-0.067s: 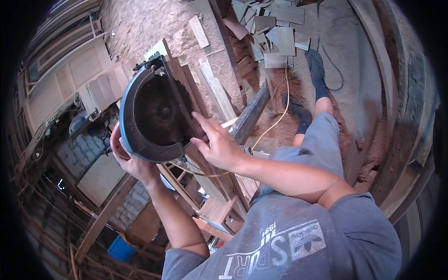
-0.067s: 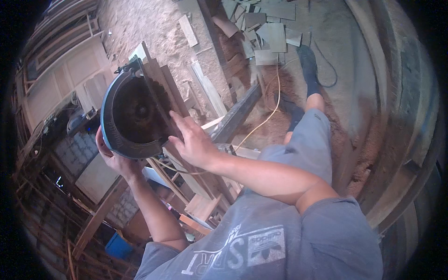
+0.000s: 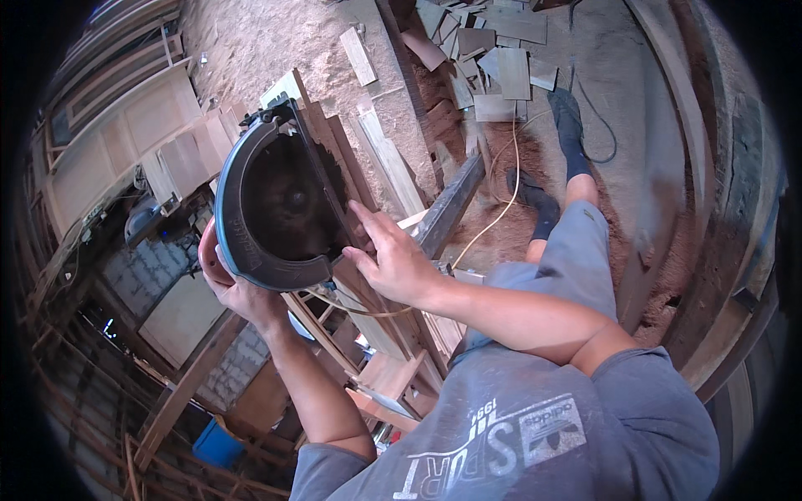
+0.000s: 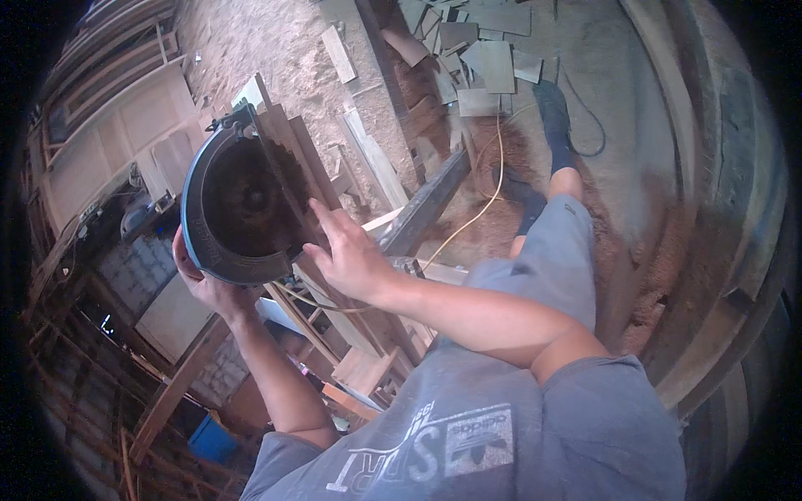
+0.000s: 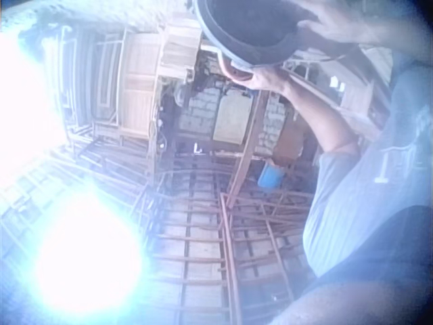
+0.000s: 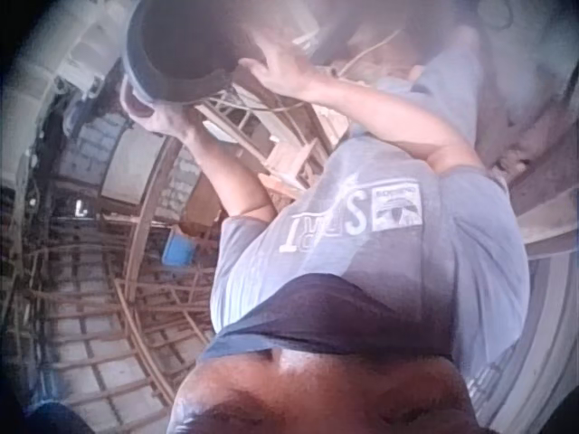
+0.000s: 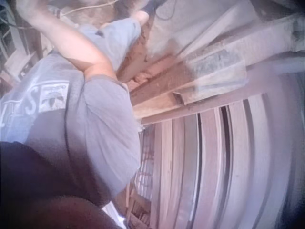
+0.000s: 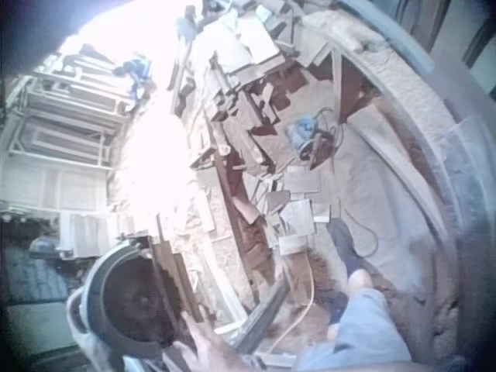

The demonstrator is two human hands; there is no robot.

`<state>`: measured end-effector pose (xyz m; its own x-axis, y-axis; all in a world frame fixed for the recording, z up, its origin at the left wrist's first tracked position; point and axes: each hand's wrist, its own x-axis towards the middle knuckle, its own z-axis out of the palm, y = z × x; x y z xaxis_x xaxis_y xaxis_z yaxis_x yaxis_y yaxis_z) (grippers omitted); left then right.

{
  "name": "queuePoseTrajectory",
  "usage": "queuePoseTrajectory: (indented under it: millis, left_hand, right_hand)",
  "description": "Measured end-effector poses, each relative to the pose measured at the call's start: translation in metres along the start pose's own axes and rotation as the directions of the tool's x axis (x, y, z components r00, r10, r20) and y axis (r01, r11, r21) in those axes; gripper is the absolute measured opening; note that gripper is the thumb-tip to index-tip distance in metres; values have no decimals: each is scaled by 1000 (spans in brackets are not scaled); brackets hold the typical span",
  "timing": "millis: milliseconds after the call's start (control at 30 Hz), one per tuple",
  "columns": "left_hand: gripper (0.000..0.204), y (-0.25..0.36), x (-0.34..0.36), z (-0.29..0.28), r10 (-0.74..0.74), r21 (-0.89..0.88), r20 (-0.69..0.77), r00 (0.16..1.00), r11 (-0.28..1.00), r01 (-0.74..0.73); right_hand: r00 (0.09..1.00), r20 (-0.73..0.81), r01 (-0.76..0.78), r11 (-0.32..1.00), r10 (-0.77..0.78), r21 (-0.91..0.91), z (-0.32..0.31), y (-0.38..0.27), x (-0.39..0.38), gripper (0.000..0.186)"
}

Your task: The person measures and marks a wooden plank using a square and pencil, then uses a circular saw to cut the wood. The person handles the plank and tools directly, performing multiple cuts and adjustments in a cluttered workshop.

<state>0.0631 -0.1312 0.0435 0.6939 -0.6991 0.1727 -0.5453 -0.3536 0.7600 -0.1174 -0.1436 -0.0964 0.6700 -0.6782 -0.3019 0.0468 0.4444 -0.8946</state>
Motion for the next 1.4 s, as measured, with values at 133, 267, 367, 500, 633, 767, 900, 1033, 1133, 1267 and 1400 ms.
queuePoseTrajectory:
  millis: [133,267,367,500,633,767,900,1033,1133,1267,1400]
  left_hand:
    - [52,-2,3,2,65,72,23,998,995,-67]
    - [55,0,2,-2,60,140,25,998,988,-63]
    - [56,1,4,-2,44,126,32,999,991,-48]
    - [57,4,3,-3,26,121,38,999,992,-30]
    - [56,7,4,-2,-2,121,26,1000,993,-1]
    - [54,8,4,-3,2,130,41,999,991,-7]
    - [51,9,3,-3,8,131,54,998,991,-15]
    - [47,6,5,-6,-15,113,46,999,994,10]
    - [45,5,5,-9,-29,89,45,999,996,25]
    - [46,6,6,-7,-33,83,47,998,996,30]
    - [47,8,7,-7,-34,77,56,998,997,30]
  right_hand:
    - [1000,-26,4,992,-8,-128,3,-2,0,66]
    - [1000,19,-19,990,22,-136,-2,-10,1,60]
    - [1000,24,-13,988,17,-152,-4,-13,4,57]
    - [999,0,33,985,-34,-171,-1,-11,4,54]
    - [1000,22,20,985,-17,-170,-1,-13,3,52]
    - [999,12,36,984,-34,-175,0,-12,2,53]
    - [1000,6,29,984,-28,-178,0,-13,0,54]
    - [1000,7,-18,985,19,-172,3,-14,0,54]
    - [999,18,-28,982,32,-185,4,-14,0,56]
    - [1000,18,-9,983,13,-185,5,-12,-1,57]
    - [1000,10,20,978,-18,-209,6,-8,-1,56]
